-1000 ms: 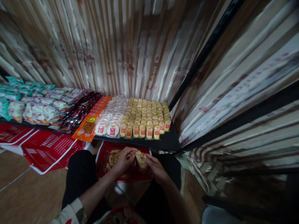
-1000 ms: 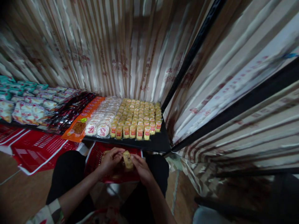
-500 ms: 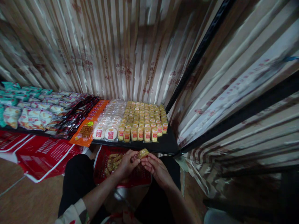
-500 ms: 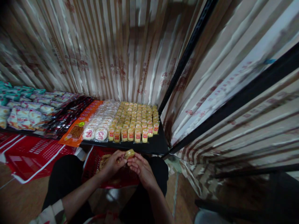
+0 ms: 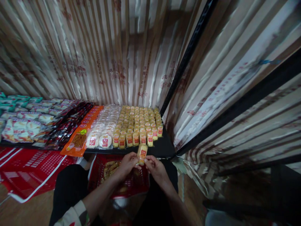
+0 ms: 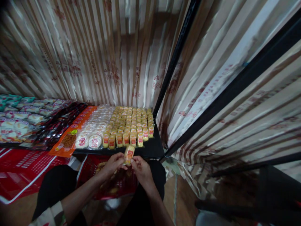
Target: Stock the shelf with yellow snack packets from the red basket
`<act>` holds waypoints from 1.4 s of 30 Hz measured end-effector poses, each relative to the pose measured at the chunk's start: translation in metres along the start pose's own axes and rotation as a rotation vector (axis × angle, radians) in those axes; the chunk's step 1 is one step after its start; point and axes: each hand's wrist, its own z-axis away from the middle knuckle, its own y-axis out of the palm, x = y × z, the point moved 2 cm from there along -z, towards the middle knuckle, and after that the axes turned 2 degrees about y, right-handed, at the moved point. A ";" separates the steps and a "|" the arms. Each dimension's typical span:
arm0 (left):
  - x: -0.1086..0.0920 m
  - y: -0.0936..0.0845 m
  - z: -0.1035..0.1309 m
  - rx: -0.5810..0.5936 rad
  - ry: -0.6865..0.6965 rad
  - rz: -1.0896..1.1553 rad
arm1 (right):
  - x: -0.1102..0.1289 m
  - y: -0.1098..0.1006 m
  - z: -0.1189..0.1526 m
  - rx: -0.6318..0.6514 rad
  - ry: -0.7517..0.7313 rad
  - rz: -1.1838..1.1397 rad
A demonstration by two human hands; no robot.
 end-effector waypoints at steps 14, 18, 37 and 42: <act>-0.041 0.021 -0.022 0.089 0.418 -0.893 | 0.006 -0.026 0.004 -0.200 -0.506 0.570; -0.049 0.044 -0.035 0.050 0.472 -0.801 | -0.010 -0.041 -0.011 -0.365 -0.294 0.225; -0.005 0.104 -0.081 0.025 0.345 -0.685 | -0.029 -0.090 -0.100 -0.658 -0.126 -0.034; 0.005 0.106 -0.091 -0.010 0.219 -0.714 | -0.029 -0.092 -0.110 -0.632 -0.124 0.082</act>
